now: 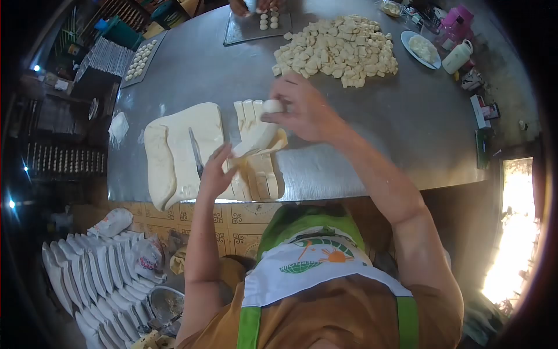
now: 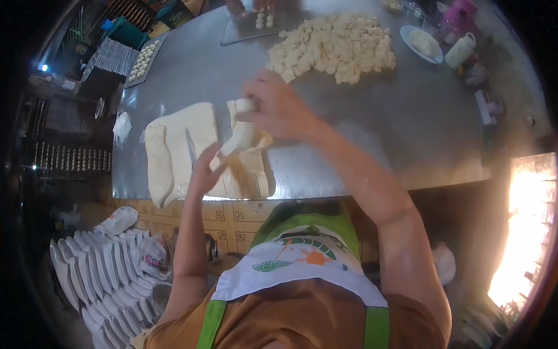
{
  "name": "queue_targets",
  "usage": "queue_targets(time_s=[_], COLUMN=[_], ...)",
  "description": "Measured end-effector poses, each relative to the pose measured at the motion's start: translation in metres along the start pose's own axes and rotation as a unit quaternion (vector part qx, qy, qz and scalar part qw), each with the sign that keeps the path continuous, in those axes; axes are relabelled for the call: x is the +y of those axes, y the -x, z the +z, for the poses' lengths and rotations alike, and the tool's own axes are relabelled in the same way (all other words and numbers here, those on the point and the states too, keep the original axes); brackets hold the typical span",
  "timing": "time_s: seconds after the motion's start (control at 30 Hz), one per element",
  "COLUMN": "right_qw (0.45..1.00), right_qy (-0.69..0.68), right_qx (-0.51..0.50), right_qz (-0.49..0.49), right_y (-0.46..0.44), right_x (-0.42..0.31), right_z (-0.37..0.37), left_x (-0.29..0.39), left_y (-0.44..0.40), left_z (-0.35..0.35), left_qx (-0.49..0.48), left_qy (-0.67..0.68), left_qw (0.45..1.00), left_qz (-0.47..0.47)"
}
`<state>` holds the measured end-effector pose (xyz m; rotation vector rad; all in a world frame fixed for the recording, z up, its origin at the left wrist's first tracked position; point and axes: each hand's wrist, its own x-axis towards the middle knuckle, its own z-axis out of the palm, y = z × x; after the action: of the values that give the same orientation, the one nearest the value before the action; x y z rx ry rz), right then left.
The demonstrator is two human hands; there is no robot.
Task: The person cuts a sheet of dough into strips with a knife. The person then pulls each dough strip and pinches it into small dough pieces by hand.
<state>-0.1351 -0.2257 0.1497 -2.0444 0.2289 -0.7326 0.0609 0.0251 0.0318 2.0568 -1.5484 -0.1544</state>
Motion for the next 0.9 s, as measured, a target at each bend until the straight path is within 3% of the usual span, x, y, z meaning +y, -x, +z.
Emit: queue_targets(time_s=[0.03, 0.13, 0.17, 0.23, 0.33, 0.4, 0.47, 0.5, 0.67, 0.7, 0.77, 0.9], right_qw=[0.998, 0.986, 0.977, 0.981, 0.99, 0.996, 0.982, 0.982, 0.951, 0.95, 0.94, 0.942], right_qy=[0.055, 0.115, 0.143, 0.127, 0.073, -0.054, -0.155, -0.127, -0.275, -0.271, -0.326, -0.311], right_qx=[-0.02, -0.004, -0.005, -0.006, 0.007, 0.013, 0.069, 0.063, 0.133, 0.154, 0.08, 0.105], right_qz=[-0.024, -0.117, -0.16, -0.147, -0.118, -0.074, -0.077, -0.124, -0.037, -0.032, -0.062, -0.068], right_y=[-0.007, -0.021, -0.024, -0.033, -0.056, -0.07, -0.075, -0.076, -0.062, -0.058, -0.063, -0.074], right_x=[-0.007, -0.021, -0.023, -0.037, -0.059, -0.071, -0.093, -0.101, -0.136, -0.131, -0.117, -0.109], right_z=[0.002, 0.033, 0.04, 0.044, 0.053, 0.051, 0.046, 0.037, -0.009, -0.021, -0.047, -0.012], left_x=[0.014, 0.048, 0.053, 0.053, 0.032, 0.005, -0.033, -0.048, -0.086, -0.08, -0.064, -0.016], left_y=[-0.009, -0.044, -0.056, -0.069, -0.067, -0.062, -0.044, -0.034, 0.013, 0.018, 0.022, 0.006], left_z=[0.001, 0.007, 0.003, 0.001, 0.01, 0.019, 0.036, 0.046, 0.078, 0.076, 0.069, 0.041], left_qx=[0.001, 0.083, 0.033, -0.063, -0.037, -0.028, -0.108, -0.146, -0.121, -0.072, 0.033, 0.095], left_qy=[0.001, 0.189, 0.25, 0.366, 0.382, 0.391, 0.414, 0.424, 0.357, 0.347, 0.315, 0.27], left_qw=[1.0, 0.978, 0.967, 0.927, 0.917, 0.91, 0.883, 0.866, 0.893, 0.916, 0.946, 0.956], left_qz=[0.003, -0.01, -0.025, -0.057, -0.109, -0.137, -0.194, -0.222, -0.245, -0.187, -0.072, -0.064])
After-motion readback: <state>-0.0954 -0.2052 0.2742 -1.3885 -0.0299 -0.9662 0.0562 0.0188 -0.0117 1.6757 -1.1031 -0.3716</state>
